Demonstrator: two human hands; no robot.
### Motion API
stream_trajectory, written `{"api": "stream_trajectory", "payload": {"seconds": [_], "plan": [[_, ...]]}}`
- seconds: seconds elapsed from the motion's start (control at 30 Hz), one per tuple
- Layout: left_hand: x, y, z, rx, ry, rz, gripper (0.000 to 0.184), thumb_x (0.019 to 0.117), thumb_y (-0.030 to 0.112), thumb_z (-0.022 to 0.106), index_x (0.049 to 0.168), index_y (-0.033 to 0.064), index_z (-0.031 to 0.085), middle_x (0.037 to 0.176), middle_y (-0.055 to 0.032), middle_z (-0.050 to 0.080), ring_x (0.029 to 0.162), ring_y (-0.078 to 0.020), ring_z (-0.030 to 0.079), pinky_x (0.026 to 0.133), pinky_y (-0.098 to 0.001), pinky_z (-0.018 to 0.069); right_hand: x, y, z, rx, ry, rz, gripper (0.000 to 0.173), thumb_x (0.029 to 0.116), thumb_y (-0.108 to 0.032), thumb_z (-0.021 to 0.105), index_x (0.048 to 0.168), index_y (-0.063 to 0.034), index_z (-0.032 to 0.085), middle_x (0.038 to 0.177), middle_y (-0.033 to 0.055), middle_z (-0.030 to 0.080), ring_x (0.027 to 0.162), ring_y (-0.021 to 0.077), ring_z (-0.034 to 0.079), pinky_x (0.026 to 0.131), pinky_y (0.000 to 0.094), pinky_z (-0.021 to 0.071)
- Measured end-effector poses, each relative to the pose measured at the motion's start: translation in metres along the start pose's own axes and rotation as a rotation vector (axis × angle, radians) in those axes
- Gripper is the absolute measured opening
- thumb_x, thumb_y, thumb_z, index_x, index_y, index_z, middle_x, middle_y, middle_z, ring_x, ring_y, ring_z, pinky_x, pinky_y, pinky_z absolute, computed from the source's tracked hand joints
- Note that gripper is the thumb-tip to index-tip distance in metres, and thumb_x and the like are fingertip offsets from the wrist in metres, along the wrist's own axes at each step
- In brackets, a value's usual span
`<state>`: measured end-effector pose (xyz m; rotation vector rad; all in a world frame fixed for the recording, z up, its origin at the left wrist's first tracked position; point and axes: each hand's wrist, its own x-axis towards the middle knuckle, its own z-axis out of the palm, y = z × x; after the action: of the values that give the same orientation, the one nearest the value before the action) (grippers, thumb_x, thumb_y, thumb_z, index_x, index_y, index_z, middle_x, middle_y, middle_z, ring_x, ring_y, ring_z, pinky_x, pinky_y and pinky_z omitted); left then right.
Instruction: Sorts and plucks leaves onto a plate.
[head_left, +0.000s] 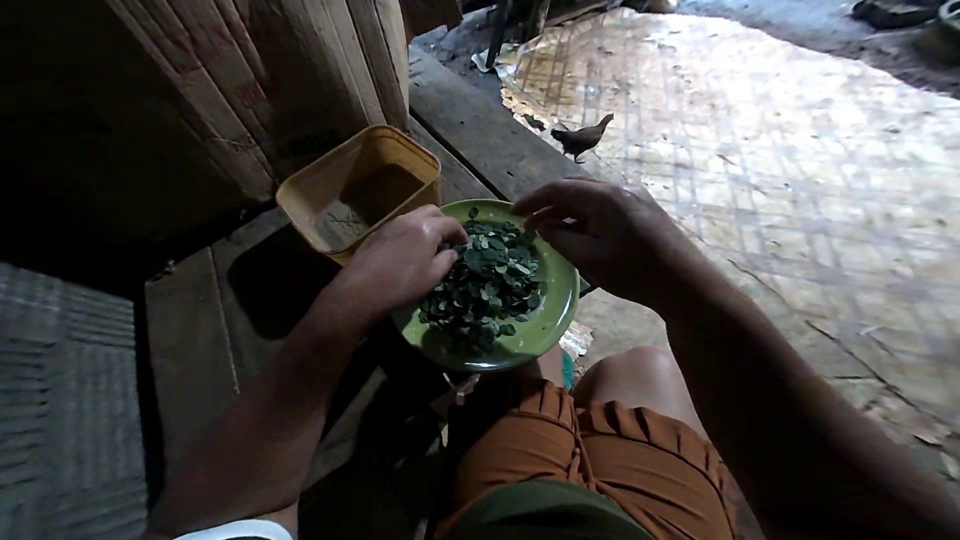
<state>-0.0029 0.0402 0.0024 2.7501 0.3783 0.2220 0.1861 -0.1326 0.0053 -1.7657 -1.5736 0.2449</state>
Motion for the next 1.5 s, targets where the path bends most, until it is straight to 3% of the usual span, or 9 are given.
{"api": "stream_trajectory", "payload": {"seconds": [0.1, 0.23, 0.43, 0.6, 0.8, 1.03, 1.1, 1.27, 1.5], "plan": [[0.001, 0.001, 0.002, 0.028, 0.048, -0.07, 0.022, 0.1019, 0.011, 0.057, 0.118, 0.0083, 0.072, 0.12, -0.0131, 0.066, 0.104, -0.0281, 0.067, 0.088, -0.0494, 0.0558, -0.007, 0.007, 0.005, -0.031, 0.07, -0.005, 0.019, 0.0989, -0.013, 0.063, 0.115, -0.0147, 0.073, 0.113, 0.0034, 0.07, 0.097, 0.0087, 0.07, 0.084, 0.0276, 0.0606], [0.003, 0.003, 0.011, 0.078, -0.041, 0.011, 0.028, 0.0949, 0.018, 0.072, 0.121, 0.0091, 0.071, 0.126, -0.0146, 0.064, 0.114, -0.0349, 0.062, 0.092, -0.0561, 0.0525, -0.013, 0.012, 0.016, -0.1, 0.102, -0.009, 0.02, 0.0968, -0.014, 0.067, 0.115, -0.0147, 0.074, 0.11, 0.0055, 0.07, 0.097, 0.0179, 0.069, 0.083, 0.0394, 0.059], [0.007, -0.005, 0.031, 0.072, 0.138, 0.063, 0.011, 0.0948, 0.01, 0.068, 0.102, 0.0069, 0.076, 0.115, -0.0144, 0.069, 0.108, -0.0342, 0.066, 0.089, -0.055, 0.0539, -0.017, 0.014, 0.026, -0.1, 0.161, -0.046, 0.019, 0.0972, -0.013, 0.066, 0.114, -0.0139, 0.075, 0.109, 0.0051, 0.071, 0.098, 0.0171, 0.068, 0.084, 0.0379, 0.0573], [0.004, -0.002, 0.009, -0.335, 0.157, -0.062, 0.013, 0.0979, 0.016, 0.064, 0.103, 0.0082, 0.074, 0.112, -0.0059, 0.068, 0.103, -0.013, 0.065, 0.087, -0.034, 0.0551, -0.019, 0.014, 0.026, 0.031, 0.232, -0.033, 0.016, 0.0972, -0.014, 0.066, 0.11, -0.0108, 0.075, 0.106, 0.0025, 0.071, 0.098, 0.0094, 0.068, 0.088, 0.0286, 0.0572], [0.004, 0.007, 0.003, -0.72, 0.083, -0.178, 0.007, 0.097, 0.009, 0.067, 0.102, 0.0074, 0.072, 0.096, 0.0008, 0.07, 0.086, -0.004, 0.066, 0.079, -0.0221, 0.0558, -0.015, 0.008, 0.035, 0.192, 0.197, -0.003, 0.026, 0.1002, -0.019, 0.065, 0.123, -0.0087, 0.07, 0.11, 0.0036, 0.072, 0.097, 0.0072, 0.07, 0.088, 0.0277, 0.0587], [0.002, 0.009, 0.002, -0.85, 0.042, -0.16, 0.006, 0.0965, 0.004, 0.065, 0.099, 0.006, 0.071, 0.085, 0.003, 0.069, 0.08, -0.0011, 0.064, 0.075, -0.0177, 0.0537, -0.009, 0.009, 0.04, 0.302, 0.218, 0.063, 0.009, 0.0999, -0.013, 0.065, 0.103, -0.0069, 0.07, 0.084, -0.0019, 0.069, 0.071, -0.0006, 0.062, 0.065, 0.0176, 0.0534], [0.002, 0.01, 0.002, -0.869, 0.035, -0.156, 0.009, 0.0954, 0.003, 0.066, 0.103, 0.0063, 0.07, 0.089, 0.0021, 0.069, 0.082, -0.0022, 0.065, 0.077, -0.0186, 0.0545, -0.009, 0.01, 0.04, 0.343, 0.21, 0.078, 0.009, 0.1, -0.014, 0.065, 0.102, -0.007, 0.07, 0.081, -0.0031, 0.067, 0.066, -0.0012, 0.06, 0.061, 0.0168, 0.0512], [0.003, 0.017, 0.007, -0.959, -0.004, -0.089, 0.051, 0.0895, 0.004, 0.072, 0.138, 0.0068, 0.056, 0.122, -0.0035, 0.067, 0.101, -0.0081, 0.068, 0.087, -0.0238, 0.0583, -0.01, 0.01, 0.044, 0.413, 0.194, 0.126, 0.01, 0.1003, -0.016, 0.065, 0.102, -0.0072, 0.07, 0.081, -0.0026, 0.068, 0.068, 0.0005, 0.062, 0.063, 0.0181, 0.0536], [0.008, 0.025, 0.029, -0.95, 0.233, -0.13, 0.01, 0.0938, -0.001, 0.068, 0.101, 0.004, 0.065, 0.085, 0.0005, 0.068, 0.072, -0.0046, 0.067, 0.067, -0.0207, 0.0592, -0.01, 0.011, 0.049, 0.36, 0.179, 0.078, 0.01, 0.0994, -0.017, 0.066, 0.099, -0.0083, 0.071, 0.077, -0.0041, 0.066, 0.064, -0.0009, 0.059, 0.06, 0.0177, 0.0511]]}}
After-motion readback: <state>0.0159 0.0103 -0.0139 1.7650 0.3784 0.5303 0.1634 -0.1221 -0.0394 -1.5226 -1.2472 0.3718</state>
